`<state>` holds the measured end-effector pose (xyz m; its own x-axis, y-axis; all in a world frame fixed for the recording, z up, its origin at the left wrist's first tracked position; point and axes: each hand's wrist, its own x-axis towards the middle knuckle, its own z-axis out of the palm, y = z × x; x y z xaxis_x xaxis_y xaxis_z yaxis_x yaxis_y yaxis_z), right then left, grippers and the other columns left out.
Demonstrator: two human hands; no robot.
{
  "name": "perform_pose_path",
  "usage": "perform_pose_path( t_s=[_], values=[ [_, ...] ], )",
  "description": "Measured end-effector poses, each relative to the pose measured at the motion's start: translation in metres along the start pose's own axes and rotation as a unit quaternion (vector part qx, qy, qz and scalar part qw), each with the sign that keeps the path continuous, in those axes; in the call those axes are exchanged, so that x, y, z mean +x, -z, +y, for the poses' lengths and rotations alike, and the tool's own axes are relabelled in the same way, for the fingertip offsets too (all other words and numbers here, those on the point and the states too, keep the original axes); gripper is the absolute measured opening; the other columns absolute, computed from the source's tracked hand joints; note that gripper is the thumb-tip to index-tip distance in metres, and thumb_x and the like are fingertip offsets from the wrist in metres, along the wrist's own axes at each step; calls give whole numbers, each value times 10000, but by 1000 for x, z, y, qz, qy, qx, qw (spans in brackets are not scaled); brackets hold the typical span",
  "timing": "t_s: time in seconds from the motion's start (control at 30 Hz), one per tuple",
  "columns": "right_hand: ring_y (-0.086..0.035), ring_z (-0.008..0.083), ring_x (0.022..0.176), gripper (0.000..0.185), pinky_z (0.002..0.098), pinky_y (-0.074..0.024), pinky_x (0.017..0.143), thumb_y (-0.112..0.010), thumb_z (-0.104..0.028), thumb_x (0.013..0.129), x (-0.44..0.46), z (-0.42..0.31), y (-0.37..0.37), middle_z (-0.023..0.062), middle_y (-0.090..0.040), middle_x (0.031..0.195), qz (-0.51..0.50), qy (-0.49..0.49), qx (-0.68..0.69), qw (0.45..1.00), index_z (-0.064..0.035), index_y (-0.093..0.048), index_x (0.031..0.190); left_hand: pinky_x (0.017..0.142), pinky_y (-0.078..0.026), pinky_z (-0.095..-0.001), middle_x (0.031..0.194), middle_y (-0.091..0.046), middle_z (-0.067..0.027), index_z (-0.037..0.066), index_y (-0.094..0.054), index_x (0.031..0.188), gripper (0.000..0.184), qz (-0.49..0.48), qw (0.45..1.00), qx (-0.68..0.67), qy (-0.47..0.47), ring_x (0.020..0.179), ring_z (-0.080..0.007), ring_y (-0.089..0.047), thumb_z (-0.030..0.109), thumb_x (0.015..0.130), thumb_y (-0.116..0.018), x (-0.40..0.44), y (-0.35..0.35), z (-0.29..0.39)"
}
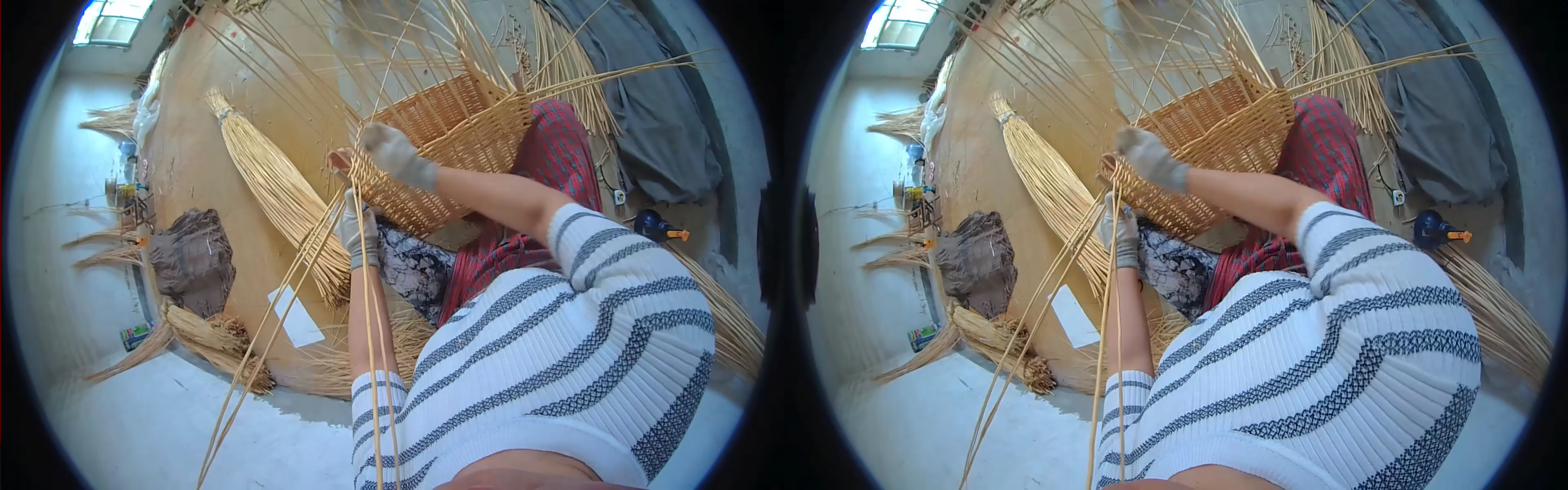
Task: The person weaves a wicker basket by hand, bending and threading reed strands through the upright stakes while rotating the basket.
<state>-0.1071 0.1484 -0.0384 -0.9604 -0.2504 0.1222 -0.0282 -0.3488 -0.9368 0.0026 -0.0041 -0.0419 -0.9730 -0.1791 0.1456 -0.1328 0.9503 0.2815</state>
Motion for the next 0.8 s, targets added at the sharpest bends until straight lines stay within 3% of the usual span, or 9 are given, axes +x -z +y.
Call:
perform_pose_path(
  t_s=[0.07,0.13,0.2,0.27,0.37,0.47,0.53,0.73,0.8],
  values=[
    [-621,133,830,103,276,-542,761,-553,-144,1013,-29,-17,28,15,-626,860,-4,-121,-36,992,-62,-609,1040,589,-469,-434,680,-653,-59,207,-603,1183,223,-28,997,-53,53,647,-257,-638,239,970,-546,-3,14,13],
    [-640,119,802,126,278,-549,751,-571,-196,1019,-52,1,29,4,-666,856,-36,-57,362,930,-90,-639,1008,597,-486,-412,650,-674,-46,153,-661,1099,206,-32,994,-94,45,642,-212,-645,256,986,-524,-9,12,9],
    [-650,113,796,125,276,-553,734,-590,-210,1012,-51,-12,62,2,-686,873,1,-115,255,960,-99,-647,1004,624,-505,-401,752,-712,-53,131,-699,1009,172,-50,989,-88,112,660,-262,-656,230,968,-565,-19,20,27],
    [-661,106,790,125,275,-557,717,-609,-224,1004,-51,-25,101,0,-705,891,43,-149,134,979,-108,-655,1001,748,-510,-419,854,-674,-58,191,-588,1164,276,158,985,-11,-67,802,-296,-668,129,906,-667,-30,-19,13],
    [-677,101,821,82,266,-560,684,-630,-189,992,-69,-25,127,8,-723,963,70,-212,67,972,-116,-656,1021,841,-514,-400,932,-692,-102,144,-542,1304,336,160,979,-94,-80,937,-291,-674,128,970,-572,-19,-13,70],
    [-680,105,816,97,261,-557,659,-645,-142,977,-71,-27,112,16,-720,954,114,-164,64,978,-112,-640,1069,688,-567,-340,973,-688,-152,188,-477,1418,389,151,963,-208,-76,815,-281,-707,162,1030,-483,23,-8,84],
    [-685,112,847,145,267,-564,700,-638,-81,965,-53,-37,95,29,-721,938,168,-127,10,978,-92,-624,1109,510,-542,-301,977,-684,-134,200,-454,1437,381,-175,877,-423,148,611,-223,-688,203,1056,-452,45,-6,79],
    [-650,410,938,331,417,-543,864,-573,-149,955,55,-66,15,210,-631,1256,45,303,-414,857,-156,-538,1285,433,-428,-351,695,-633,-66,138,-642,1092,211,-2,913,-391,117,434,-148,-513,310,1038,-533,44,-43,71],
    [-658,378,928,368,432,-537,871,-554,-120,956,51,-105,12,204,-646,1218,27,-29,-376,926,-153,-514,1321,452,-433,-368,714,-612,-76,123,-635,1086,201,-52,914,-379,134,455,-160,-529,297,1031,-549,51,-50,61]
  ],
)
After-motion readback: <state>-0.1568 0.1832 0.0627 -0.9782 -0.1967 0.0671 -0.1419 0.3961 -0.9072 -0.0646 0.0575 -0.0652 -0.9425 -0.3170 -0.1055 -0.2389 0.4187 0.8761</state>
